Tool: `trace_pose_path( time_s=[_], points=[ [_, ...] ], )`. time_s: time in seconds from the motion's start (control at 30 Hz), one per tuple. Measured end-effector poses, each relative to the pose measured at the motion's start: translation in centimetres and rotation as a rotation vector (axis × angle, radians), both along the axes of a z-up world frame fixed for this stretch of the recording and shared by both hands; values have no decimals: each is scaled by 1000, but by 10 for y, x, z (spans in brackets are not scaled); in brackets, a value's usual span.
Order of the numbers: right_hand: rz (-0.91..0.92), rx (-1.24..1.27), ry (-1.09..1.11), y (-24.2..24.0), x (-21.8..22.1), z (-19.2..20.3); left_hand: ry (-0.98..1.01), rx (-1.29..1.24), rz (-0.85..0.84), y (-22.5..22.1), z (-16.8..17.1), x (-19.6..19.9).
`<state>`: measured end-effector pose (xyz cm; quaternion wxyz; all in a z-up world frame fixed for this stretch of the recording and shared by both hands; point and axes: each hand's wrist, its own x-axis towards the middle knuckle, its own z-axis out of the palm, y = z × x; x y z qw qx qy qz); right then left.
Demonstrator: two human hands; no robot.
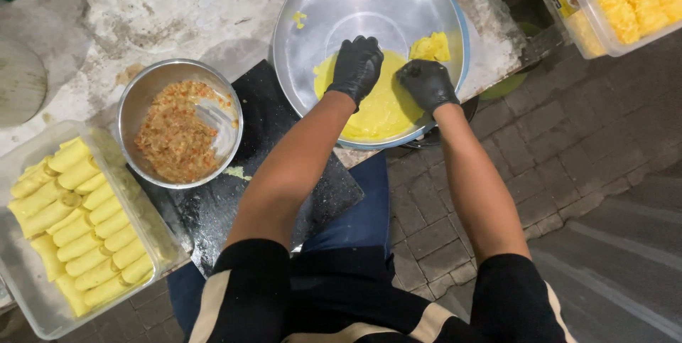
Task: Assembling rolls by placing filling onto thin wrappers and rolling them into cylinders.
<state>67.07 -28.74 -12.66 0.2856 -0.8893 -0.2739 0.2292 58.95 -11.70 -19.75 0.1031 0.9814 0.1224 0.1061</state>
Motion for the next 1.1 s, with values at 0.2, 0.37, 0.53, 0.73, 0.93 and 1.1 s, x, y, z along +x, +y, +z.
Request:
trace_pose_path(
  time_s=[0.2,0.37,0.53,0.73,0.93,1.1],
  points=[
    [-15,22,-67,-6,18,-5,110,-44,-102,20,-61,27],
    [97,47,-91,-7,18,-24,117,-201,-146,24,-10,-1],
    [183,1,-201,-11,30,-54,54,-178,-287,1,45,-11],
    [41,15,-150,-38,26,-33,-76,17,-392,-11,-2,11],
    [65,71,-174,-46,3,-8,68,-80,-409,-11,-29,18],
    [220,-165,-306,-38,-26,9,185,-41,-474,-11,-52,24]
  ],
)
